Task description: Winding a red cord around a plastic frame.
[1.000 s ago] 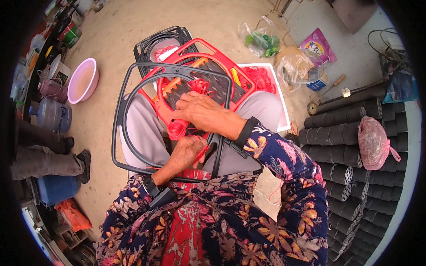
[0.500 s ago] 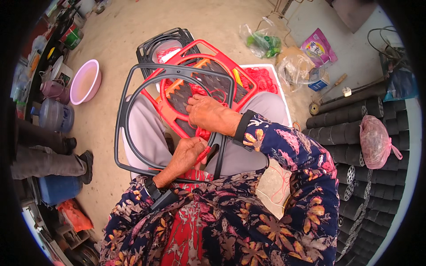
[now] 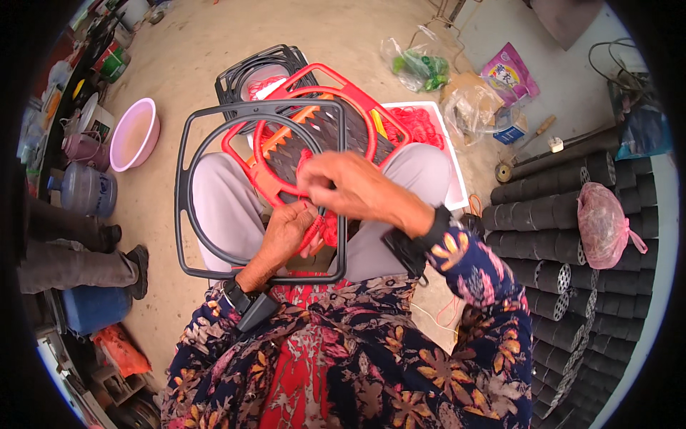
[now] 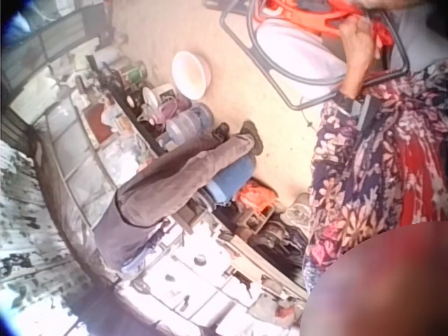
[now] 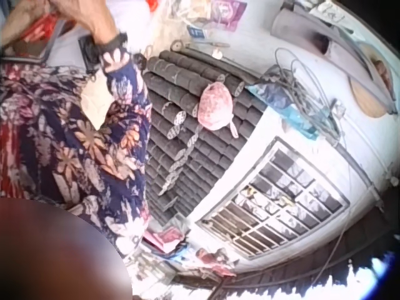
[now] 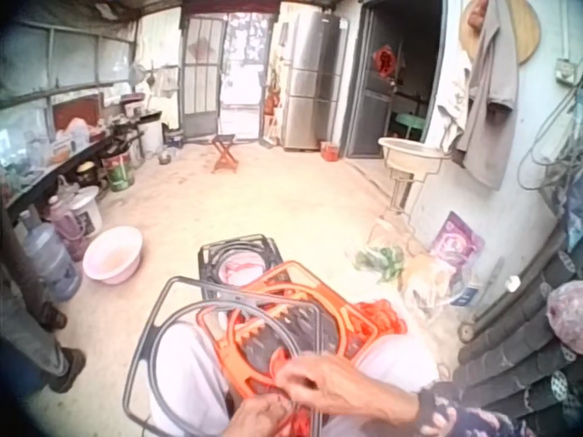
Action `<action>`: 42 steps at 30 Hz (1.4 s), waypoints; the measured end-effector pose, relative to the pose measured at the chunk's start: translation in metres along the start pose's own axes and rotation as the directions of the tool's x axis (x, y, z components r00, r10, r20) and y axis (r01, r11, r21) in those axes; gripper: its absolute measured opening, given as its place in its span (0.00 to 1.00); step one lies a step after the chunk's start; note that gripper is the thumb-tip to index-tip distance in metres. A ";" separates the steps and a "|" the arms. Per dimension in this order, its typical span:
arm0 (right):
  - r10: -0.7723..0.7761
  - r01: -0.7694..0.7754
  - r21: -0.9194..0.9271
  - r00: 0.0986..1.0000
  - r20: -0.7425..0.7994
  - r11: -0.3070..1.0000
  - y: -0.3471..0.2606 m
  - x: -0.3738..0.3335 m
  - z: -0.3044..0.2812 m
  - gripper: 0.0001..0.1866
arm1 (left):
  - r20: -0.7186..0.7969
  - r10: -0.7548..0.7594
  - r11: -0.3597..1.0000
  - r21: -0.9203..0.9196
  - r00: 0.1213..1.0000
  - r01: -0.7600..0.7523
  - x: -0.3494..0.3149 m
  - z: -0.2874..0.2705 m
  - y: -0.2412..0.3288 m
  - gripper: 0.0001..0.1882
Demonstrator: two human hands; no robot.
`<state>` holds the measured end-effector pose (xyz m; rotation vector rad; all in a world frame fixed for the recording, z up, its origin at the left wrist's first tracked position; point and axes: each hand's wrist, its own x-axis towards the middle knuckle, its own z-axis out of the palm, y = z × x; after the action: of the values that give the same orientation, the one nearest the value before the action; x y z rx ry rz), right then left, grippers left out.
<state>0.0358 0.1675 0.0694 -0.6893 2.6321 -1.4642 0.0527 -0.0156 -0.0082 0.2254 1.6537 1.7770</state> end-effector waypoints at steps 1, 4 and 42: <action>0.123 -0.123 -0.004 0.991 0.044 0.992 -0.004 -0.013 0.002 0.06 | -0.037 -0.018 0.999 0.027 0.999 0.019 0.003 0.001 0.006 0.16; 0.157 -0.130 -0.370 0.987 0.043 0.920 -0.006 -0.044 0.018 0.10 | -0.087 -0.053 0.998 0.026 0.995 0.055 0.016 -0.001 0.001 0.16; 0.560 -0.303 0.753 0.822 -0.104 0.584 0.010 -0.084 0.054 0.25 | 0.080 -0.202 0.895 -0.390 0.976 0.217 0.046 -0.014 0.039 0.09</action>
<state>0.1216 0.1626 0.0173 0.3130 1.8576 -2.3046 -0.0032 0.0018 0.0110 -0.1021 1.2029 1.8790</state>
